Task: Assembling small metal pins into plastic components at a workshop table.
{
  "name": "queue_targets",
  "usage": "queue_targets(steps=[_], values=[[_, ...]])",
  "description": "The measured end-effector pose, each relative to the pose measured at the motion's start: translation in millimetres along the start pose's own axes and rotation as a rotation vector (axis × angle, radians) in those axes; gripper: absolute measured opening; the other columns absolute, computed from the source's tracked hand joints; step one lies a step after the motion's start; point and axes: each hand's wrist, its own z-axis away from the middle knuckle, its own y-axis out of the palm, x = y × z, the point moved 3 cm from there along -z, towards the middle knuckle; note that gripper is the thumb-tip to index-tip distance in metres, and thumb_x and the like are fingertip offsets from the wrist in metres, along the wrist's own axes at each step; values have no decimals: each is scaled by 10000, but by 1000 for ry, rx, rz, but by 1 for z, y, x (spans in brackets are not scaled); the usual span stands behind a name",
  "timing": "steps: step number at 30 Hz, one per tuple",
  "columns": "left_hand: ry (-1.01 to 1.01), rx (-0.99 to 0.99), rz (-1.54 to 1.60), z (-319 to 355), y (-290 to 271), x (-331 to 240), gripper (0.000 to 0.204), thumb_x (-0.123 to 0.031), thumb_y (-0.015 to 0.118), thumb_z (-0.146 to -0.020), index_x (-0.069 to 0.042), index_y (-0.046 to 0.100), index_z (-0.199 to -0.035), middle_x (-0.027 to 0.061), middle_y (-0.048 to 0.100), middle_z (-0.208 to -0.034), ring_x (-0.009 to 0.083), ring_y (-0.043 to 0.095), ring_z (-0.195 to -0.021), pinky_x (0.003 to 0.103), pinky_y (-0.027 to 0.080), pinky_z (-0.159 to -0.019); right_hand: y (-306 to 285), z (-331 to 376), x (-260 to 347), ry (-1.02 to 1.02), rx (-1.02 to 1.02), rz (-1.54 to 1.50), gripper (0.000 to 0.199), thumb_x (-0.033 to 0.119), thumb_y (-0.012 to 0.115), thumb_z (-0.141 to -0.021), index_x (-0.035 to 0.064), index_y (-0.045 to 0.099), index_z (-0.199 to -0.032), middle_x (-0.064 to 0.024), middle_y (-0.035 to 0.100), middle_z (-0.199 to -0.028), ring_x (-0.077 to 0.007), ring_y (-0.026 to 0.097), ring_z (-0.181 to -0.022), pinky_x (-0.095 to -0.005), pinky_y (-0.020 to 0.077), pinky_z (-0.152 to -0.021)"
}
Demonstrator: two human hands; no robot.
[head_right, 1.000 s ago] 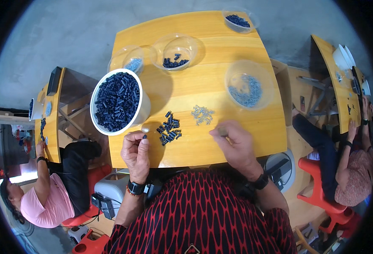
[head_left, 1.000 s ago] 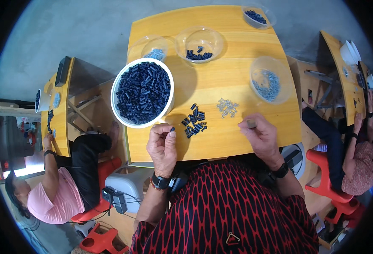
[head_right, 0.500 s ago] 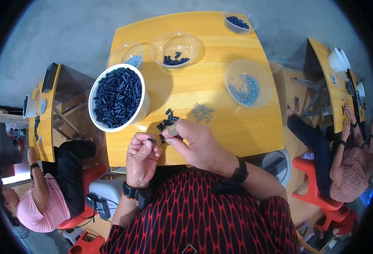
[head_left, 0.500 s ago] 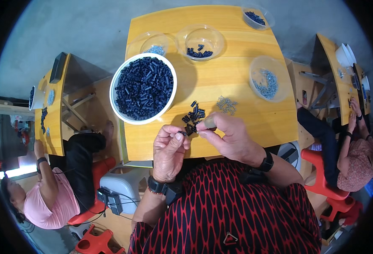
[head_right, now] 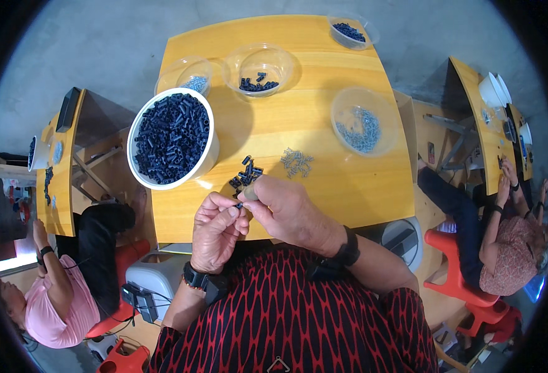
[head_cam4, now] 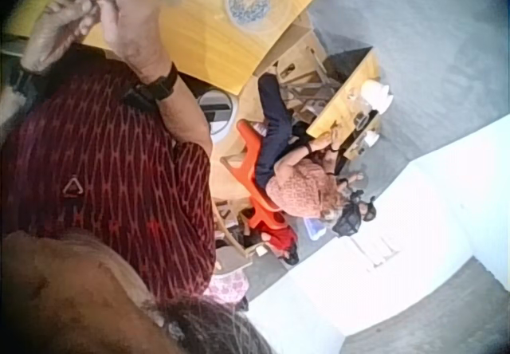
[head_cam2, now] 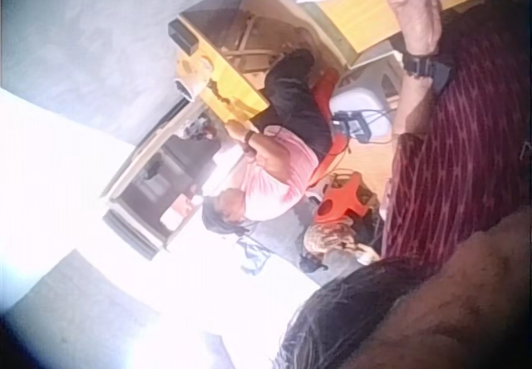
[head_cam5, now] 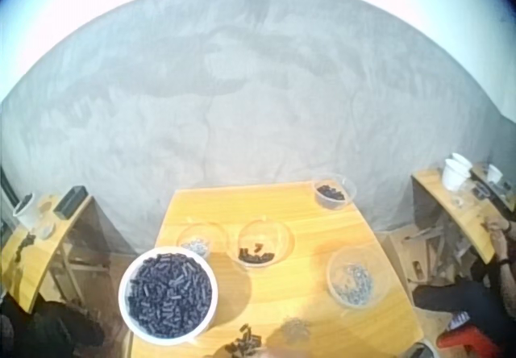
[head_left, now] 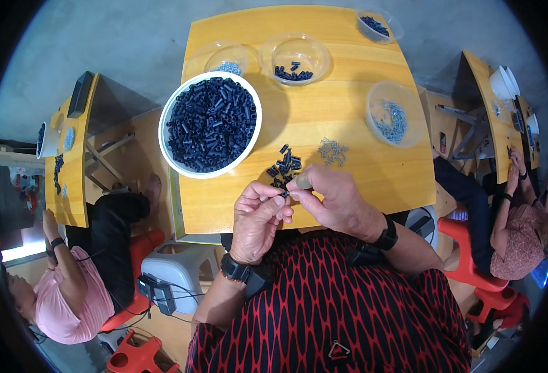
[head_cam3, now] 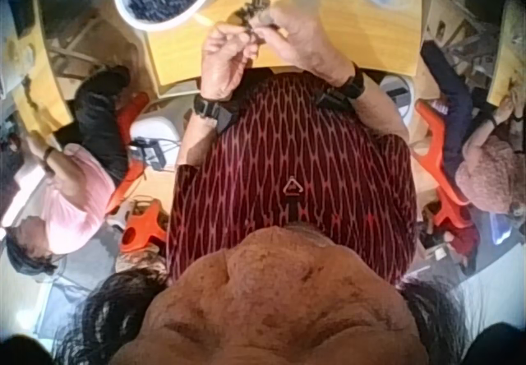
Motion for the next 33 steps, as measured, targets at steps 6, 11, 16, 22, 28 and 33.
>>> queue_targets(steps=[6, 11, 16, 22, 28, 33], values=[[-8, -15, -177, 4, -1, 3, 121, 63, 641, -950, -41, 585, -979, 127, 713, -900, 183, 726, -753, 307, 622, -652, -9, 1, 5, -190, 201, 127, 153, -21, 689, -840, 41, 598, -947, -132, 634, -832, -355, 660, -753, -412, 522, -642], [-30, 37, -238, 2, 3, 6, 152, 68, 668, -934, -48, 571, -951, 120, 716, -894, 174, 727, -728, 295, 628, -628, -16, -1, -1, 43, 315, 7, 105, 11, 708, -847, 41, 661, -935, -134, 668, -821, -346, 682, -762, -372, 532, -657], [-27, 92, -241, 1, -1, 9, 137, 45, 671, -944, -49, 573, -964, 119, 709, -883, 168, 719, -716, 302, 629, -626, -15, 7, -13, 207, 277, -191, 91, 14, 730, -861, 38, 701, -944, -103, 726, -881, -273, 720, -803, -340, 551, -696], [-55, 79, -156, -3, 3, 7, 113, 28, 657, -960, -48, 576, -977, 125, 710, -905, 164, 711, -715, 294, 620, -614, -13, 19, -24, 109, 135, -281, 104, -14, 738, -873, 15, 709, -968, -93, 732, -962, -203, 723, -876, -303, 554, -736], [-70, 57, -219, 0, 0, 11, 113, 27, 666, -954, -48, 585, -980, 117, 709, -876, 165, 711, -692, 289, 613, -597, -16, 23, -21, 63, 86, -168, 88, -5, 736, -875, 19, 691, -945, -93, 699, -901, -231, 701, -830, -329, 544, -712], [-92, 67, -236, 0, 3, 11, 99, 25, 684, -950, -24, 599, -966, 113, 717, -883, 132, 706, -695, 258, 613, -605, -15, 29, -25, 13, 163, -102, 107, 3, 749, -877, 31, 714, -975, -101, 725, -961, -239, 728, -857, -313, 563, -710]])
